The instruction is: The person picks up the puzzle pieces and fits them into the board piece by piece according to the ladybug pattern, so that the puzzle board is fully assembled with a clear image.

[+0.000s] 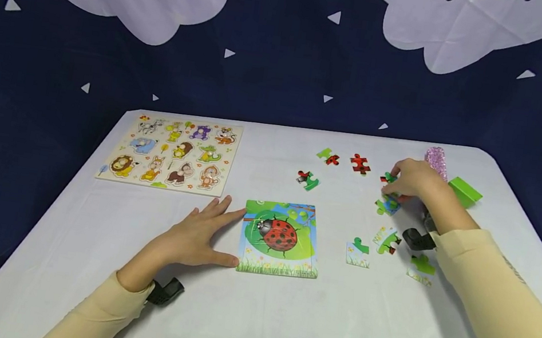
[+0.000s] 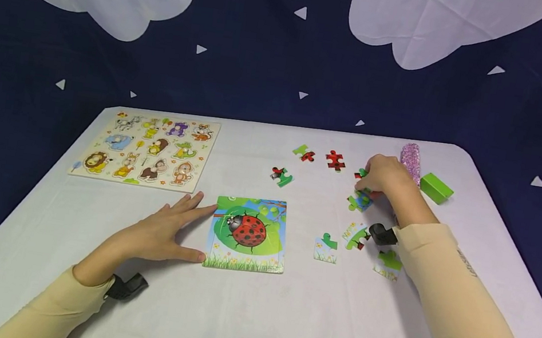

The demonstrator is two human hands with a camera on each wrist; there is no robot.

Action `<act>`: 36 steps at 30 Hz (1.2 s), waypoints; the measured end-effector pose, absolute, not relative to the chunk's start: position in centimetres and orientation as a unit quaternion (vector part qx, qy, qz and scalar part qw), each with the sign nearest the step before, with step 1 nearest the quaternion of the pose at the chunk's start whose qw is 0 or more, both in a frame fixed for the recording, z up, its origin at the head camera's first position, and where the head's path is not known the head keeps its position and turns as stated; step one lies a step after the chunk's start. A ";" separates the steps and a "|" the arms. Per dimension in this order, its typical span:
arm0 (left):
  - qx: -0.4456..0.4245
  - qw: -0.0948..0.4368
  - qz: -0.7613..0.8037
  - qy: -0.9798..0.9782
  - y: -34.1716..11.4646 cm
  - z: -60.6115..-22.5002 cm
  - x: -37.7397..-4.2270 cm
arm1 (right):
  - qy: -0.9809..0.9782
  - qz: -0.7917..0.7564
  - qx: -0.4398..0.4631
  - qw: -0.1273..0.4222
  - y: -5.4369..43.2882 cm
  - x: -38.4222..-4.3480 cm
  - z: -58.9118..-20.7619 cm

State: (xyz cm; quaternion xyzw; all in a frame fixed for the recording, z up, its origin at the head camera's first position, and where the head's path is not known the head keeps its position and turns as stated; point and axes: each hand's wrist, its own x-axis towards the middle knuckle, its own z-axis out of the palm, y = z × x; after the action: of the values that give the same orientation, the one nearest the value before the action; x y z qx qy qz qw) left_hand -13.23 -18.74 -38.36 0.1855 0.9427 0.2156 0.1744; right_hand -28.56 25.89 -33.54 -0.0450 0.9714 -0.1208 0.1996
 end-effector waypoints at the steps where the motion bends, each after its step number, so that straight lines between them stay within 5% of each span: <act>1: 0.185 0.175 0.216 0.943 -18.7 -38.3 -13.2 | 0.971 -0.121 -0.048 0.199 25.9 -28.6 -33.6; 36: 0.186 0.175 0.210 0.944 -18.7 -38.5 -13.3 | 0.952 -0.182 -0.189 0.155 24.1 -29.2 -35.4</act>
State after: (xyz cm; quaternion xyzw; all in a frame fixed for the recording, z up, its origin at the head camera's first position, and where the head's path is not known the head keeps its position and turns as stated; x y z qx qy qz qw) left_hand -13.32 -18.73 -38.50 0.1857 0.9439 0.2099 0.1746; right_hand -29.19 24.13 -35.38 -0.1895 0.9523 -0.1823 0.1548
